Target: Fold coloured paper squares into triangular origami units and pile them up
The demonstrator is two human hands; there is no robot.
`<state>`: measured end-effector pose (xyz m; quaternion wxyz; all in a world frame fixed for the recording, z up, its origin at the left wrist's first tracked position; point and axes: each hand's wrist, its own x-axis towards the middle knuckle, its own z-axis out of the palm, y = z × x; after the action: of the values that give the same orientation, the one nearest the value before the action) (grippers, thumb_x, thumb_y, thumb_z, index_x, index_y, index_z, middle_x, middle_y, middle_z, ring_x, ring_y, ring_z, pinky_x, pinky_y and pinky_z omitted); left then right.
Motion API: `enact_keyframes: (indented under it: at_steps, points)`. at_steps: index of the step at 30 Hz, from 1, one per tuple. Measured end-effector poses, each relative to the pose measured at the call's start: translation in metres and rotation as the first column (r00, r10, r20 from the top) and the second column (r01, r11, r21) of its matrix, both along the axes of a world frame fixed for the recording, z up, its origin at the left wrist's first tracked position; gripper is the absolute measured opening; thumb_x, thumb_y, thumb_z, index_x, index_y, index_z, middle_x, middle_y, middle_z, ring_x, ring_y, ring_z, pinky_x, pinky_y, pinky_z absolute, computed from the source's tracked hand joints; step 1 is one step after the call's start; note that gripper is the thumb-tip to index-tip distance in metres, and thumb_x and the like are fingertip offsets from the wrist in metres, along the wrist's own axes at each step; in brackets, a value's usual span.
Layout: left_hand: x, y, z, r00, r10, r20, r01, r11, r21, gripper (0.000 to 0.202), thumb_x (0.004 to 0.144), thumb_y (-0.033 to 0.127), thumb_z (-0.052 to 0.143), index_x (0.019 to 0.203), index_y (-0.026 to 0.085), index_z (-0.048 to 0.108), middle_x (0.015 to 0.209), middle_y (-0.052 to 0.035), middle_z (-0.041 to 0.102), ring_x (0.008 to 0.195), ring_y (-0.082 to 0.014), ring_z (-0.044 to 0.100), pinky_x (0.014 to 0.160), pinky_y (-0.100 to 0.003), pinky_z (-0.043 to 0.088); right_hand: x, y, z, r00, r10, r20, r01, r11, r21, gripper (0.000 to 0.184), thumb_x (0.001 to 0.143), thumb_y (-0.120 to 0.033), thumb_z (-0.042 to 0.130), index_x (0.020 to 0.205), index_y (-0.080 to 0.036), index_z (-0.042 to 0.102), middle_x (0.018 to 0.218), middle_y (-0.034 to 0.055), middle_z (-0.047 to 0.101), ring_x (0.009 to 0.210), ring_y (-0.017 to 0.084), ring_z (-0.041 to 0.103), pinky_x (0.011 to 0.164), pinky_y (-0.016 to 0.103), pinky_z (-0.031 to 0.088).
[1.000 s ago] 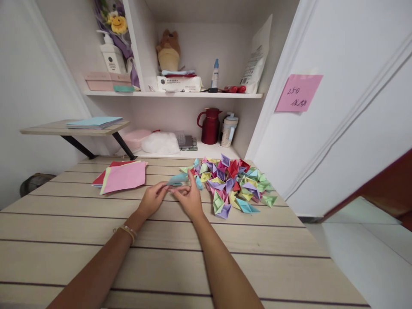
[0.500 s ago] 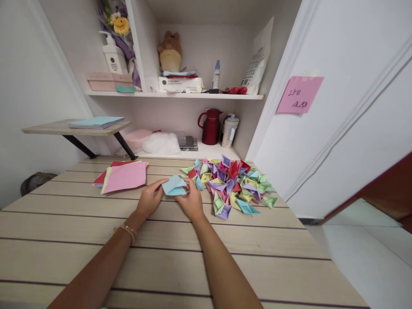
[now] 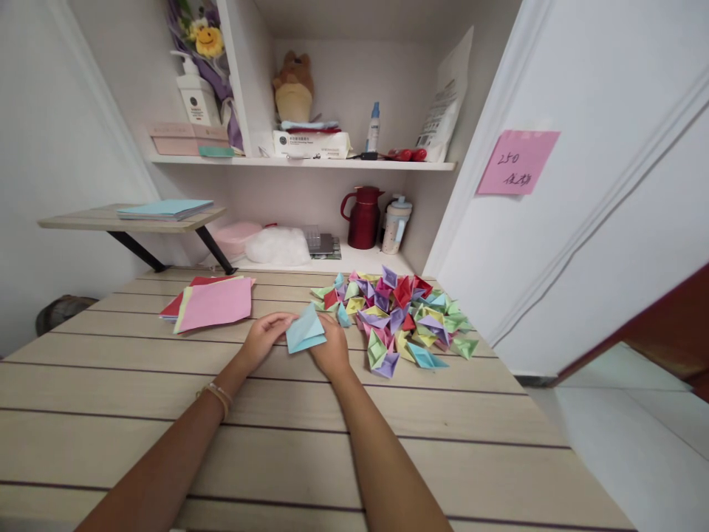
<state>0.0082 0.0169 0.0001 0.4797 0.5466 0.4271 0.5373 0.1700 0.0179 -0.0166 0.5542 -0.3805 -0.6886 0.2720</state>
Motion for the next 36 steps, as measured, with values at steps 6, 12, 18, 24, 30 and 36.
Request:
enact_keyframes:
  at_steps: [6, 12, 18, 24, 30, 36]
  points:
    - [-0.003, 0.005, -0.004, 0.978, 0.156, 0.141, -0.146, 0.986, -0.079, 0.030, 0.056, 0.028, 0.078, 0.080, 0.013, 0.069, 0.080, -0.0080, 0.070, 0.072, -0.0167, 0.065, 0.068, -0.027, 0.053, -0.004, 0.000, -0.003, 0.986, -0.041, -0.161, 0.016, 0.989, -0.150, 0.083, 0.060, -0.020, 0.071, 0.134, -0.023, 0.033, 0.103, 0.0075, 0.063, 0.076, 0.017, 0.059, 0.065, 0.027, 0.047]
    - [-0.007, 0.008, -0.006, 0.940, 0.221, 0.258, -0.185, 0.970, -0.156, 0.036, 0.054, 0.028, 0.079, 0.084, 0.011, 0.068, 0.087, -0.0106, 0.070, 0.078, -0.0178, 0.066, 0.071, -0.029, 0.054, -0.004, -0.008, 0.002, 0.996, 0.084, 0.018, -0.081, 0.991, -0.110, 0.072, 0.064, -0.025, 0.070, 0.131, -0.027, 0.044, 0.102, 0.0058, 0.065, 0.071, 0.017, 0.058, 0.059, 0.026, 0.045]
    - [-0.003, 0.005, -0.002, 0.954, 0.134, 0.266, -0.099, 0.985, -0.144, 0.035, 0.057, 0.032, 0.078, 0.083, 0.010, 0.069, 0.089, -0.0104, 0.071, 0.081, -0.0177, 0.066, 0.078, -0.030, 0.053, -0.004, -0.005, 0.005, 0.996, 0.031, -0.085, -0.041, 0.992, -0.123, 0.021, 0.071, -0.039, 0.066, 0.080, -0.020, 0.070, 0.087, 0.0054, 0.067, 0.081, 0.020, 0.060, 0.073, 0.031, 0.047]
    - [0.000, 0.001, -0.001, 0.986, 0.059, 0.155, -0.038, 0.990, -0.136, 0.035, 0.051, 0.025, 0.081, 0.079, 0.009, 0.068, 0.072, -0.0076, 0.070, 0.066, -0.0152, 0.065, 0.070, -0.029, 0.054, -0.003, -0.002, 0.005, 0.957, -0.105, -0.271, 0.019, 0.954, -0.299, 0.034, 0.070, -0.049, 0.064, 0.082, -0.017, 0.063, 0.064, 0.0018, 0.063, 0.051, 0.014, 0.054, 0.048, 0.025, 0.046]
    - [0.000, 0.005, -0.003, 0.976, 0.107, 0.189, -0.091, 0.992, -0.092, 0.047, 0.051, 0.027, 0.081, 0.089, 0.014, 0.057, 0.066, 0.0010, 0.064, 0.059, -0.0118, 0.063, 0.063, -0.027, 0.053, -0.006, -0.001, 0.001, 0.926, -0.064, -0.371, -0.069, 0.939, -0.336, 0.048, 0.070, -0.046, 0.064, 0.108, -0.019, 0.055, 0.065, -0.0007, 0.062, 0.050, 0.012, 0.056, 0.046, 0.023, 0.046]
    - [-0.003, 0.006, -0.002, 0.986, 0.124, 0.113, -0.114, 0.989, -0.091, 0.045, 0.056, 0.033, 0.077, 0.090, 0.015, 0.055, 0.076, -0.0038, 0.067, 0.063, -0.0143, 0.065, 0.055, -0.021, 0.046, -0.004, 0.002, -0.003, 0.972, -0.059, -0.226, -0.010, 0.956, -0.293, 0.032, 0.074, -0.046, 0.058, 0.082, -0.017, 0.070, 0.074, 0.0040, 0.066, 0.068, 0.017, 0.058, 0.052, 0.025, 0.047]
